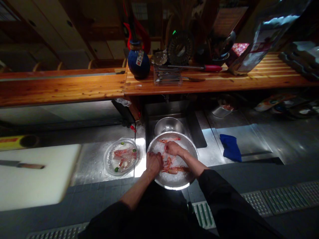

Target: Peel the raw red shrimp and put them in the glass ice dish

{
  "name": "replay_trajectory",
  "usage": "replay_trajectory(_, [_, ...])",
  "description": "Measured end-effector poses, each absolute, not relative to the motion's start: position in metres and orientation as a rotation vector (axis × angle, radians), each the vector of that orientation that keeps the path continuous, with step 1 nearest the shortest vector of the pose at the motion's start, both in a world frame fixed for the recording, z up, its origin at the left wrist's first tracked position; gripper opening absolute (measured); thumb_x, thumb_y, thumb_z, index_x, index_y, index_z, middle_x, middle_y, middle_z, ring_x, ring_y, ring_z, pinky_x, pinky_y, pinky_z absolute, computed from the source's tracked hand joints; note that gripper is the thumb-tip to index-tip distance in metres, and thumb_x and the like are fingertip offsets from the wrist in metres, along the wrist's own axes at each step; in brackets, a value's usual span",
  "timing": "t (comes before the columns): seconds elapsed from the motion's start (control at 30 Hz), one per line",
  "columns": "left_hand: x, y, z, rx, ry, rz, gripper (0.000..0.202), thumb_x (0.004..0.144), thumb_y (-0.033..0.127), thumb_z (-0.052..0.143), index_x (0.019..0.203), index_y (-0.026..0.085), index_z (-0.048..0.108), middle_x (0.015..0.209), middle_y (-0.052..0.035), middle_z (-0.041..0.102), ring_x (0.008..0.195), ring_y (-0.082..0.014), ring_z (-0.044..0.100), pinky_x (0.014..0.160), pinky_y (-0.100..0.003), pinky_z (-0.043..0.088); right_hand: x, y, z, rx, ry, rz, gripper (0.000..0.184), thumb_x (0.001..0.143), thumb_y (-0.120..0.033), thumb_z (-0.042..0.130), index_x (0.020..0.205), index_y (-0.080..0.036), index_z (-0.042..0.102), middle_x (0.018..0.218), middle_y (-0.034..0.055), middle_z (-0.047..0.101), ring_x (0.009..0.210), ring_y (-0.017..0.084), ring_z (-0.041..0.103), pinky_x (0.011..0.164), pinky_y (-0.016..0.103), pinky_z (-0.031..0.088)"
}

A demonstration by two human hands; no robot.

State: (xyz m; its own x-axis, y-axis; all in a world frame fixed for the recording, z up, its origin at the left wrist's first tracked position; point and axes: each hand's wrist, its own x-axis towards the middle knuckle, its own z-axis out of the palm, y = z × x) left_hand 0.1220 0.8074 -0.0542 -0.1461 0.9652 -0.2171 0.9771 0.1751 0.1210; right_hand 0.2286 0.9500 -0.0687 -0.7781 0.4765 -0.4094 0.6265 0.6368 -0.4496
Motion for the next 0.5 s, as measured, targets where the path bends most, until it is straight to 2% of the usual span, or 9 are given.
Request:
replay_trajectory(0.1, [0.118,0.807,-0.057,1.939,2.175,-0.071,0.029,0.093,0.025,0.042,0.093,0.011,0.067,0.086,-0.0145,0.071,0.097,-0.0302,0.060,0.095,-0.045,0.030,0.230,0.947,-0.067,0.943,2.619,-0.852,0.016,0.086,-0.015,0.055,0.090,-0.012,0.070,0.090,0.0072,0.071,0.080,0.015,0.063,0.072,0.024,0.044])
replay_trajectory(0.2, [0.114,0.810,-0.061,1.992,2.133,-0.086,0.033,0.095,0.027,0.040,0.090,0.011,0.068,0.086,-0.0146,0.072,0.097,-0.0302,0.060,0.098,-0.045,0.030,0.233,0.947,-0.064,0.988,2.633,-0.842,0.016,0.085,-0.018,0.055,0.089,-0.013,0.070,0.090,0.0078,0.071,0.079,0.016,0.063,0.070,0.023,0.042])
replay_trajectory(0.3, [0.111,0.810,-0.061,2.026,2.099,-0.097,0.032,0.095,0.029,0.042,0.088,0.013,0.069,0.084,-0.0129,0.072,0.095,-0.0280,0.060,0.099,-0.043,0.031,0.243,0.948,-0.058,1.087,2.668,-0.810,0.024,0.088,-0.025,0.056,0.105,-0.013,0.066,0.101,0.0109,0.070,0.088,0.020,0.063,0.074,0.025,0.043])
replay_trajectory(0.4, [0.111,0.803,-0.054,2.025,2.127,-0.105,0.028,0.092,0.034,0.051,0.092,0.013,0.069,0.090,-0.0137,0.070,0.097,-0.0302,0.058,0.097,-0.045,0.033,0.263,0.941,-0.049,1.210,2.724,-0.750,0.033,0.094,-0.022,0.042,0.120,-0.008,0.057,0.115,0.0164,0.064,0.100,0.022,0.059,0.084,0.029,0.042])
replay_trajectory(0.5, [0.114,0.791,-0.044,1.999,2.203,-0.098,0.030,0.091,0.038,0.052,0.101,0.013,0.066,0.100,-0.0153,0.066,0.102,-0.0338,0.053,0.090,-0.046,0.037,0.282,0.926,-0.044,1.066,2.794,-0.758,0.029,0.095,-0.017,0.038,0.109,-0.014,0.063,0.106,0.0109,0.065,0.100,0.021,0.056,0.090,0.030,0.039])
